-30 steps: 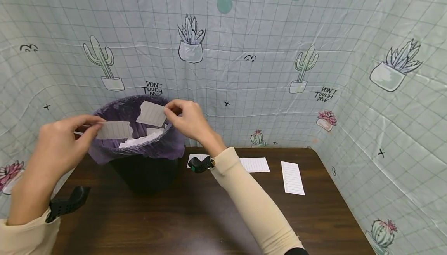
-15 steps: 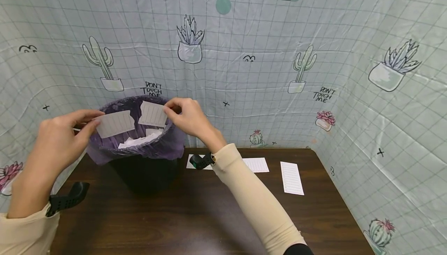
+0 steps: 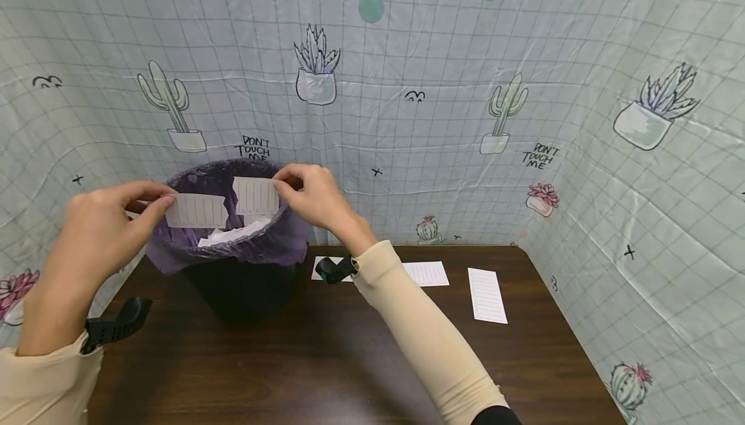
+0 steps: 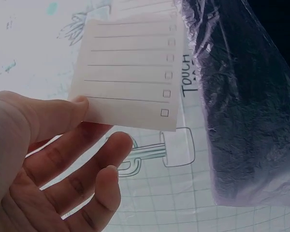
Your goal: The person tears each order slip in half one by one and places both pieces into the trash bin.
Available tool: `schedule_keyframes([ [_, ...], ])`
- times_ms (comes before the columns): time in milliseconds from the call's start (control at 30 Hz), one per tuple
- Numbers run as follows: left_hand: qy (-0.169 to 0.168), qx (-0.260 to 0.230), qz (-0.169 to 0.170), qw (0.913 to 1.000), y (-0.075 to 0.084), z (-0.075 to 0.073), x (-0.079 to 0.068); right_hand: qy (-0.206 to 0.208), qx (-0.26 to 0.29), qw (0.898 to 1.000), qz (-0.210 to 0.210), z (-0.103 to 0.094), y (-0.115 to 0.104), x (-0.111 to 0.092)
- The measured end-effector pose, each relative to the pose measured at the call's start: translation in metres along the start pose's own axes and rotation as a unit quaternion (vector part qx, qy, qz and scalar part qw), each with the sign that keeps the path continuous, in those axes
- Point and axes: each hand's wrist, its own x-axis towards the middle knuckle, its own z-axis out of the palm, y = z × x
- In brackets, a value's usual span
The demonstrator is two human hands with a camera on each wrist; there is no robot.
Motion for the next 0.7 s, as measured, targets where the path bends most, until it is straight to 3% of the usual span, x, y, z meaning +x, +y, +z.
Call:
schedule_keyframes([
  [400, 0.017, -0.011, -0.004, 0.9998, 0.002, 0.004, 0.003, 0.006, 0.023, 1.0, 0.007, -0.007, 0.003, -0.006],
  [600, -0.008, -0.006, -0.019, 0.9998, 0.002, 0.009, 0.001, 0.02, 0.029, 0.999, 0.004, -0.015, 0.016, -0.012],
  [700, -0.012, -0.011, -0.009, 0.9998, 0.006, 0.012, -0.002, 0.033, 0.031, 0.999, 0.005, -0.02, 0.027, -0.016],
])
